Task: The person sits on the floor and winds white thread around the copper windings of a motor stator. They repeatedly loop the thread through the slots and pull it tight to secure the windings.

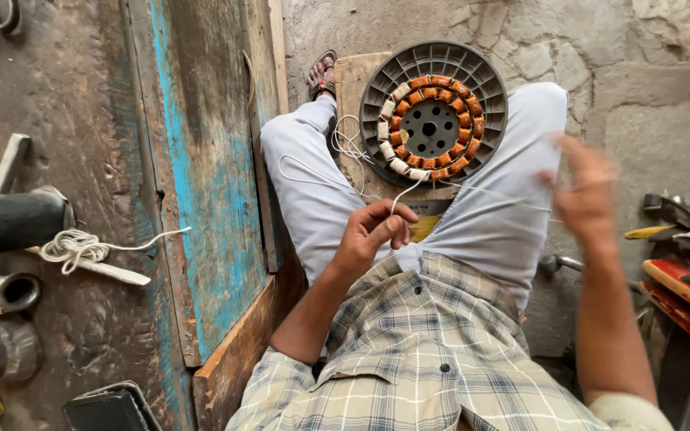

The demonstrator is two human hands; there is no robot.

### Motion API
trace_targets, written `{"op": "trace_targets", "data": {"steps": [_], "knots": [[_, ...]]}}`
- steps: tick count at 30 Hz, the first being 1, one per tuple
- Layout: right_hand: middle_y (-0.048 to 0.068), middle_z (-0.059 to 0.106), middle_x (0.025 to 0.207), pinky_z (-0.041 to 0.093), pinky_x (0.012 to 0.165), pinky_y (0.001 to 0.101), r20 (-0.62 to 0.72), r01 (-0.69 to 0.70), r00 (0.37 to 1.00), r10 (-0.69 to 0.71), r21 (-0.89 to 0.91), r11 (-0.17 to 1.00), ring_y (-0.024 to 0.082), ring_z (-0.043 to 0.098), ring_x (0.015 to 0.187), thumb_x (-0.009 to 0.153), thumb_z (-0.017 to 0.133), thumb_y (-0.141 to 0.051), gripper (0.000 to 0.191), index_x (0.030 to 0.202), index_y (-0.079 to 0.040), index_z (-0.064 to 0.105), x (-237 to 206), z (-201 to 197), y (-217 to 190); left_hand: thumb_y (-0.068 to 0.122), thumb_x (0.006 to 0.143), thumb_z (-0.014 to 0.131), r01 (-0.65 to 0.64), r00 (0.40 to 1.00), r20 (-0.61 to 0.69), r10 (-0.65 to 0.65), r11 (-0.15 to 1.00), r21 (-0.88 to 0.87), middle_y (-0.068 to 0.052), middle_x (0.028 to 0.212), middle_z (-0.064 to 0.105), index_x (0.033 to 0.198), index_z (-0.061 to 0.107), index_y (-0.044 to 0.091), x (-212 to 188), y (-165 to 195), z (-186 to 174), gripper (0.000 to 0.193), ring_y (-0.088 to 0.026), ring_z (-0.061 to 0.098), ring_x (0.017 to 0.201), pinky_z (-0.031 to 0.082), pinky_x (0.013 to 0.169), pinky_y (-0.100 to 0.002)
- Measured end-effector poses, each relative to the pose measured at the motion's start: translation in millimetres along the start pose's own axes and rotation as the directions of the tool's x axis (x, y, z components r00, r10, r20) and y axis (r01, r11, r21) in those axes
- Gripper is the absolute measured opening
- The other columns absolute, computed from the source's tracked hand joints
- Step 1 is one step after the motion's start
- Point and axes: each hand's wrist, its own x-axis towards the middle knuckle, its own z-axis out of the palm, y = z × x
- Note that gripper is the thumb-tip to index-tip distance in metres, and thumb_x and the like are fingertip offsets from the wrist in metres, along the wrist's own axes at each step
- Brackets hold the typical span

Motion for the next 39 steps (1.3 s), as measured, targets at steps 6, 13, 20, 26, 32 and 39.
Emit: {"op": "trace_targets", "data": {"steps": [6, 13, 20, 26, 32, 39], "knots": [[0.009, 0.077, 0.087, 0.058, 0.067, 0.0242, 0.091, 0.116, 0.97, -0.227, 0.648, 0.753, 0.01, 0.075, 0.078, 0.095, 0.064, -0.004, 0.012, 0.101, -0.005, 0.074, -18.8, 2.6, -50.4, 0.026, 0.104, 0.067, 0.075, 0.996, 0.047, -0.076, 0.997, 0.035, -0.002, 0.089, 0.064, 0.112, 0.068, -0.001, -5.7, 13.7, -3.5, 0.028, -0.005, 0.054, 0.076, 0.045, 0.071, -0.021], [0.014, 0.063, 0.122, 0.056, 0.095, 0.0337, -0.255, -0.029, 0.966, 0.039, 0.043, 0.999, 0.021, 0.063, 0.107, 0.116, 0.05, -0.02, 0.024, 0.127, 0.0, 0.058, -26.6, -67.6, 82.6, 0.025, 0.105, 0.068, -0.025, 0.998, -0.056, 0.032, 0.993, 0.118, -0.001, 0.083, 0.065, 0.104, 0.071, 0.001, -8.2, 10.0, -28.1, 0.023, -0.003, 0.049, 0.068, 0.039, 0.062, -0.02], [0.023, 0.071, 0.11, 0.058, 0.087, 0.0439, 0.026, 0.321, 0.944, -0.328, 0.141, 0.937, 0.036, 0.07, 0.101, 0.073, 0.08, -0.023, 0.054, 0.118, 0.001, 0.063, 13.7, 8.2, -68.2, 0.022, 0.102, 0.069, -0.022, 0.999, 0.047, 0.017, 0.994, 0.108, -0.004, 0.089, 0.071, 0.104, 0.07, 0.001, 4.3, 1.1, -12.4, 0.022, -0.005, 0.057, 0.072, 0.045, 0.059, -0.02], [0.015, 0.074, 0.096, 0.061, 0.074, 0.0352, -0.17, -0.017, 0.982, 0.077, 0.33, 0.944, 0.028, 0.071, 0.085, 0.085, 0.076, -0.015, 0.033, 0.116, -0.008, 0.068, -2.8, -47.2, 49.6, 0.024, 0.103, 0.072, -0.058, 0.994, 0.096, 0.048, 0.992, 0.111, -0.006, 0.099, 0.071, 0.107, 0.071, 0.001, -4.3, 7.5, -16.4, 0.023, -0.009, 0.063, 0.089, 0.052, 0.079, -0.025], [0.014, 0.072, 0.084, 0.059, 0.068, 0.0362, -0.199, -0.07, 0.98, 0.021, -0.24, 0.968, 0.029, 0.065, 0.069, 0.087, 0.08, -0.024, 0.049, 0.132, -0.012, 0.066, 11.5, -61.2, 70.4, 0.024, 0.101, 0.071, 0.025, 0.998, 0.055, -0.034, 0.986, 0.163, -0.004, 0.094, 0.072, 0.104, 0.073, 0.0, -2.3, -2.9, -12.7, 0.024, -0.008, 0.062, 0.08, 0.052, 0.072, -0.024], [0.01, 0.071, 0.069, 0.058, 0.064, 0.0389, 0.296, 0.393, 0.787, -0.541, 0.434, 0.811, 0.026, 0.071, 0.067, 0.082, 0.08, -0.026, 0.022, 0.096, -0.01, 0.078, 8.9, 24.5, -89.9, 0.022, 0.1, 0.07, 0.132, 0.988, 0.063, -0.144, 0.979, 0.156, -0.001, 0.08, 0.064, 0.105, 0.075, -0.002, -2.6, 2.7, -6.6, 0.024, -0.004, 0.049, 0.066, 0.037, 0.059, -0.019]]}}
